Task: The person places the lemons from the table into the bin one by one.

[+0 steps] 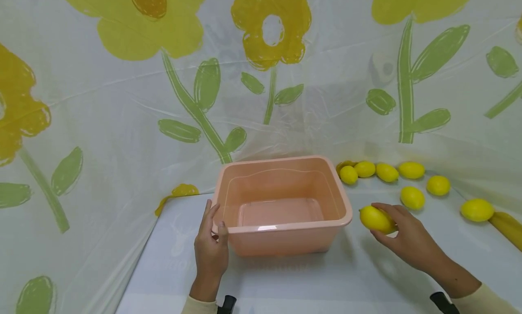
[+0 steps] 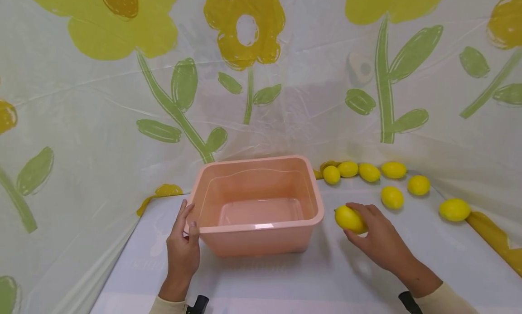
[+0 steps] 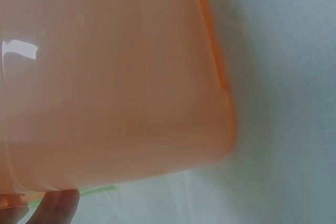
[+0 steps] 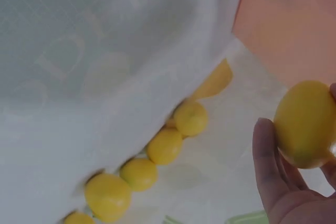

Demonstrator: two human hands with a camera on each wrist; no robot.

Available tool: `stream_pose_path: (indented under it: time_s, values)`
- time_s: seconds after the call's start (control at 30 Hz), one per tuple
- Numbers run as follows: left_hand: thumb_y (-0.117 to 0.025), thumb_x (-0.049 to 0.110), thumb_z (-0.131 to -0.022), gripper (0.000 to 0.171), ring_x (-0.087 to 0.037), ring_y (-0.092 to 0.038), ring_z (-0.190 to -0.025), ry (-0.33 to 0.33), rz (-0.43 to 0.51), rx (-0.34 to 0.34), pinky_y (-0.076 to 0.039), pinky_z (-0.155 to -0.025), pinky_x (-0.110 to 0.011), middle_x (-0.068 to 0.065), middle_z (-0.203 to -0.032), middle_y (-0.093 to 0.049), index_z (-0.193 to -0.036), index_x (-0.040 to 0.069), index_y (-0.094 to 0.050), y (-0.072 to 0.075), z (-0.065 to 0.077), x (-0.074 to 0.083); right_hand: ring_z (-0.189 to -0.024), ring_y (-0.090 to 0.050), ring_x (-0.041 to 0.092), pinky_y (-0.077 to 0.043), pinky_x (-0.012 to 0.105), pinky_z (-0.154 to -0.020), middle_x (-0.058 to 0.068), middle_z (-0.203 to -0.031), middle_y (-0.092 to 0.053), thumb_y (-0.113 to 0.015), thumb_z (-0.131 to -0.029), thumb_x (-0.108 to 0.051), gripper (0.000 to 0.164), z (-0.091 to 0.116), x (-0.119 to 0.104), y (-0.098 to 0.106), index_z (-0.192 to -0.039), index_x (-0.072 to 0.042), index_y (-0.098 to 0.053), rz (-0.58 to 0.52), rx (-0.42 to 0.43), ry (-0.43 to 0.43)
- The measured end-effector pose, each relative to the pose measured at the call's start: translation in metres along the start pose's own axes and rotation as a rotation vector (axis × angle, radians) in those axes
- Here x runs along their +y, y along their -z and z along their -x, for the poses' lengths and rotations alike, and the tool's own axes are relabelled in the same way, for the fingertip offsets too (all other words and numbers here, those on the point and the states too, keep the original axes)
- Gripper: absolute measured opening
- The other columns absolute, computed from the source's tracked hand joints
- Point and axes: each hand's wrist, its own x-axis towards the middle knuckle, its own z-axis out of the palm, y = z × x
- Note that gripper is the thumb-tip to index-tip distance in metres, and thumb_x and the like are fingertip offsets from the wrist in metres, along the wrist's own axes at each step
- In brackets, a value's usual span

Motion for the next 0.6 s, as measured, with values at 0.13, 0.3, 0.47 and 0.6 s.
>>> stream_pose_path:
  time_s: [0.13, 0.3, 0.47, 0.6]
  values:
    - [-0.048, 0.026, -0.101, 0.042, -0.028, -0.053, -0.136, 0.002, 0.000, -0.003, -0.054, -0.063, -0.024, -0.006, -0.158, -0.042, -0.140, 0.011, -0.056, 0.000, 0.000, 0.000, -0.101, -0.059, 0.033, -0.056, 0.032, -0.073, 0.024, -0.124, -0.058, -0.080, -0.083, -0.020, 0.062, 0.000, 0.000, 0.005, -0.136, -0.004, -0.054, 0.004, 0.086, 0.019]
    - [-0.048, 0.027, -0.102, 0.043, -0.029, -0.053, -0.136, 0.005, 0.001, -0.007, -0.054, -0.064, -0.023, -0.007, -0.158, -0.042, -0.141, 0.012, -0.055, 0.000, 0.000, -0.001, -0.093, -0.059, 0.032, -0.045, 0.014, -0.068, 0.025, -0.123, -0.060, -0.080, -0.082, -0.017, 0.063, -0.002, -0.004, 0.013, -0.136, -0.002, -0.052, -0.006, 0.171, 0.029]
    - [-0.049, 0.024, -0.101, 0.042, -0.029, -0.054, -0.135, -0.009, 0.011, -0.005, -0.055, -0.063, -0.024, -0.009, -0.158, -0.042, -0.140, 0.011, -0.055, -0.001, 0.000, -0.002, -0.091, -0.059, 0.033, -0.037, 0.004, -0.070, 0.027, -0.123, -0.060, -0.081, -0.080, -0.013, 0.067, -0.004, -0.010, 0.020, -0.138, -0.002, -0.049, -0.049, 0.230, 0.053]
    - [-0.048, 0.024, -0.101, 0.043, -0.029, -0.054, -0.135, -0.012, 0.010, -0.003, -0.054, -0.063, -0.024, -0.009, -0.158, -0.042, -0.140, 0.010, -0.055, -0.001, 0.000, -0.003, -0.092, -0.055, 0.030, -0.034, 0.002, -0.072, 0.025, -0.126, -0.059, -0.081, -0.080, -0.013, 0.068, -0.007, -0.014, 0.023, -0.139, -0.002, -0.049, -0.055, 0.248, 0.065]
